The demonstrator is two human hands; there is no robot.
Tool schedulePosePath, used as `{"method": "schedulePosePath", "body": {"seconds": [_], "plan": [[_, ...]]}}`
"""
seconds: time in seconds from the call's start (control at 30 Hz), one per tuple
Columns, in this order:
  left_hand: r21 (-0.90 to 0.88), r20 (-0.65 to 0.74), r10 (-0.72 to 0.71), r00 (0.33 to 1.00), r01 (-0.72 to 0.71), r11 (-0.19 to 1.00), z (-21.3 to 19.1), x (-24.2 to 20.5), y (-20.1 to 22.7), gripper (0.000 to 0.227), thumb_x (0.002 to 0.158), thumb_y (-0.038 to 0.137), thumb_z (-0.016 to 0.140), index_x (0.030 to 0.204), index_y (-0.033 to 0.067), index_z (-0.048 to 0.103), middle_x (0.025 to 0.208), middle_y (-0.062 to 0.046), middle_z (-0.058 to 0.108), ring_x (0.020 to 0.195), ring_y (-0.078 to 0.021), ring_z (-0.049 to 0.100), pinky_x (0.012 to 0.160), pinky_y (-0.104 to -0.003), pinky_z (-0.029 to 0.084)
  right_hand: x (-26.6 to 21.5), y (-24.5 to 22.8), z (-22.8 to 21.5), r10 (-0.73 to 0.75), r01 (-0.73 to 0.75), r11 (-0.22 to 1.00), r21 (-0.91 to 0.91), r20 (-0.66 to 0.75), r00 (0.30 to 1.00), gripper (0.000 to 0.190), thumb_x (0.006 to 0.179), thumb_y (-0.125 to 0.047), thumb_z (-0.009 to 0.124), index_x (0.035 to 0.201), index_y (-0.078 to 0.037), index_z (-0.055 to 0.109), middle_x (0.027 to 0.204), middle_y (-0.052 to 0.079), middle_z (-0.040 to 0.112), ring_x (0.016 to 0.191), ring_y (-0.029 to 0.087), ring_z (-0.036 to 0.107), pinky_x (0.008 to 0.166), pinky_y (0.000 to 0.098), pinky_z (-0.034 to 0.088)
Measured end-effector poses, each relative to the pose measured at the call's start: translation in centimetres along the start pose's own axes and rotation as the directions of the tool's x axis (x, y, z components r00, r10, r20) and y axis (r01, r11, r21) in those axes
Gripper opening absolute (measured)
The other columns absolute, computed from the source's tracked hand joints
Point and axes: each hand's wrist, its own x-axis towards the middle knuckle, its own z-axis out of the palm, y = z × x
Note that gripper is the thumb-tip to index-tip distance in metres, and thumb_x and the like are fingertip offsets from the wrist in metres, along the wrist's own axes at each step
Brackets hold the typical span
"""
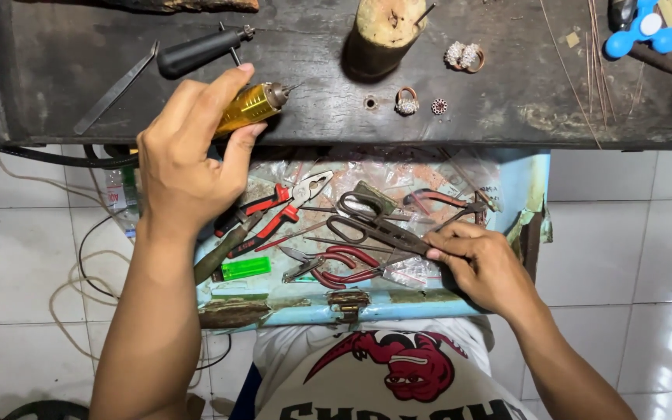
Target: A person is seen working on jewelry at a workbench, using a rotary tool for polishing and pliers for adjustments, followed by a close inspection of the finished pieces.
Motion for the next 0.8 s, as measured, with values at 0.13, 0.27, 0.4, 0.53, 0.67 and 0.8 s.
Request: {"method": "schedulePosePath", "body": {"seconds": [0.13, 0.27, 0.4, 0.53, 0.67, 0.8], "plan": [[0.009, 0.001, -0.001, 1.000, 0.001, 1.000, 0.1, -0.1, 0.0, 0.041, 0.104, 0.003, 0.074, 0.143, 0.0058, 0.063, 0.108, -0.012, 0.064, 0.089, -0.0293, 0.066, 0.075, -0.040, 0.054, -0.1, 0.7, 0.3, -0.075, 0.075, 0.997, -0.022, -0.011, 0.997, 0.030, 0.093, -0.021, 0.068, 0.117, -0.005, 0.078, 0.101, 0.002, 0.077, 0.096, 0.023, 0.076, 0.081, 0.0356, 0.057], [-0.009, -0.008, 0.007, 1.000, -0.007, 1.000, 0.0, 0.0, 0.0, 0.040, 0.104, 0.002, 0.074, 0.142, 0.0044, 0.063, 0.109, -0.013, 0.066, 0.092, -0.0296, 0.067, 0.078, -0.039, 0.055, 0.1, 0.2, 0.6, -0.128, 0.122, 0.988, -0.097, -0.066, 0.990, 0.030, 0.091, -0.028, 0.071, 0.110, -0.006, 0.080, 0.101, 0.006, 0.079, 0.095, 0.025, 0.076, 0.086, 0.0382, 0.059], [0.003, -0.003, 0.001, 1.000, -0.001, 1.000, 0.0, -0.1, 0.0, 0.042, 0.104, 0.003, 0.075, 0.144, 0.0058, 0.062, 0.108, -0.012, 0.065, 0.089, -0.0290, 0.067, 0.076, -0.039, 0.054, -0.2, -1.3, 1.5, -0.337, 0.312, 0.940, -0.141, -0.221, 0.915, 0.025, 0.088, -0.024, 0.077, 0.105, -0.005, 0.078, 0.101, 0.010, 0.077, 0.087, 0.020, 0.074, 0.074, 0.0318, 0.065], [-0.004, 0.000, 0.007, 1.000, -0.007, 1.000, 0.0, 0.0, 0.1, 0.040, 0.104, 0.003, 0.074, 0.143, 0.0051, 0.062, 0.110, -0.013, 0.066, 0.092, -0.0302, 0.068, 0.079, -0.040, 0.055, 0.0, -2.7, 3.0, -0.396, 0.390, 0.918, -0.069, -0.129, 0.909, 0.018, 0.090, -0.025, 0.076, 0.096, -0.009, 0.078, 0.092, 0.006, 0.077, 0.087, 0.018, 0.072, 0.086, 0.0326, 0.062], [-0.004, -0.003, 0.002, 1.000, -0.002, 1.000, -0.1, 0.0, 0.2, 0.041, 0.104, 0.002, 0.074, 0.143, 0.0056, 0.062, 0.110, -0.012, 0.066, 0.092, -0.0291, 0.068, 0.078, -0.039, 0.055, 1.3, -2.4, 4.7, -0.395, 0.413, 0.895, -0.169, 0.129, 0.909, 0.026, 0.092, -0.035, 0.073, 0.108, -0.015, 0.075, 0.106, 0.004, 0.077, 0.100, 0.021, 0.073, 0.089, 0.0391, 0.064], [-0.016, -0.002, 0.003, 1.000, -0.003, 1.000, -0.2, 0.0, 0.1, 0.040, 0.105, 0.004, 0.074, 0.143, 0.0053, 0.062, 0.110, -0.012, 0.066, 0.091, -0.0278, 0.068, 0.078, -0.038, 0.056, 1.7, -3.5, 4.4, -0.388, 0.417, 0.878, -0.233, 0.162, 0.907, 0.036, 0.089, -0.031, 0.077, 0.116, -0.010, 0.068, 0.109, 0.010, 0.075, 0.101, 0.027, 0.069, 0.084, 0.0430, 0.059]]}}
